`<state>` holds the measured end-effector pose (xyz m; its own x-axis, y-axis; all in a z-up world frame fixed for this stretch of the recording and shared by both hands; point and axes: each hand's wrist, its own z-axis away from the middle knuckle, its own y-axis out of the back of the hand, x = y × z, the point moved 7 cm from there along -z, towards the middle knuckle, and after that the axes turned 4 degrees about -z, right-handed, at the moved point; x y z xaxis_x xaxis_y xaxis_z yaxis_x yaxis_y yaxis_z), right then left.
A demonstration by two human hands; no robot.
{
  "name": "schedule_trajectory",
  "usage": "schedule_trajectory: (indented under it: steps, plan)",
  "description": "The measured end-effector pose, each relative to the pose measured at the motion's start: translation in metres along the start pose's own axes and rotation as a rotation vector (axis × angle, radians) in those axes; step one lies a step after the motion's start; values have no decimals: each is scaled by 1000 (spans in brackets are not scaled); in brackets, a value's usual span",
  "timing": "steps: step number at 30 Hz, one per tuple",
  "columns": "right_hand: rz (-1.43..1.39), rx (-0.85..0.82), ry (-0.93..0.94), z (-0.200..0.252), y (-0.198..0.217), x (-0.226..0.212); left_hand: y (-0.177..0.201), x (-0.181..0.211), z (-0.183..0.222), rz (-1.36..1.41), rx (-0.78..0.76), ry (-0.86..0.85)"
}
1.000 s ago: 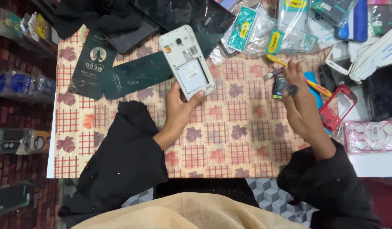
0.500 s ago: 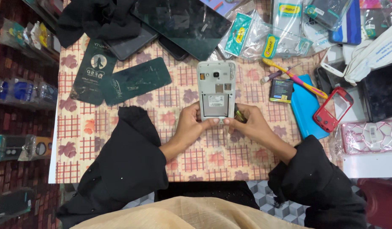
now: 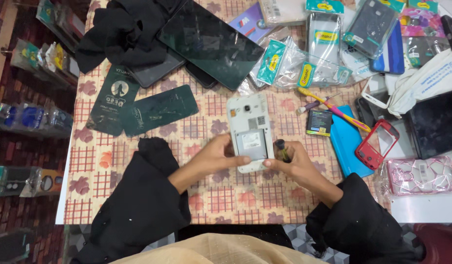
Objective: The person assembles a smartphone by placing the battery and motherboard into the chassis, connecting ribbon cables, and securing the back cover with screws. The person uses a screwdriver to tighten the screws and ensure the phone is properly assembled.
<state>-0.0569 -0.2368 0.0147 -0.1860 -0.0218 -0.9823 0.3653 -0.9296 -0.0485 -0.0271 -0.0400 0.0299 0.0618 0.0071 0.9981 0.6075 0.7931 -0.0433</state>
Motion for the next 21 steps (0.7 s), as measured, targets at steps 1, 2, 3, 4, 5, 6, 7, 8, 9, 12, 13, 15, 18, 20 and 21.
schedule_trajectory:
  steps: [1,2,3,4,5,6,7,8,9,12,13,15,18,20,21]
  plan:
    - [-28,-23,-24,1,0,4,2,3,0,38,-43,-37]
    - [-57,-46,-49,3,-2,8,7,-2,-1,120,17,27]
    - [-2,-33,-82,4,-1,13,12,-7,-3,202,74,87]
    - [52,-20,-116,4,-1,18,14,-13,-4,283,131,148]
    - [107,-8,-147,4,-1,22,15,-15,-4,319,172,147]
    - [74,-25,-145,3,-4,24,15,-18,-4,355,213,147]
    - [41,-41,-146,2,-7,26,15,-23,-3,393,252,149]
    - [7,-56,-147,1,-9,28,15,-27,-2,416,270,149]
    - [-4,-91,-116,0,-12,27,14,-31,-2,439,286,147]
    - [-18,-73,-60,-7,-11,21,8,-42,-2,288,287,186]
    - [-10,17,-67,-10,-5,20,7,-45,-1,197,278,205]
    - [-55,112,-53,-13,1,16,-2,-37,-1,80,209,40]
    - [-139,124,11,-13,4,10,-8,-40,-4,37,149,-6]
    - [-108,120,56,-10,4,6,-9,-43,-3,-8,157,12]
    - [-107,127,50,-12,4,5,-7,-40,-3,-68,175,5]
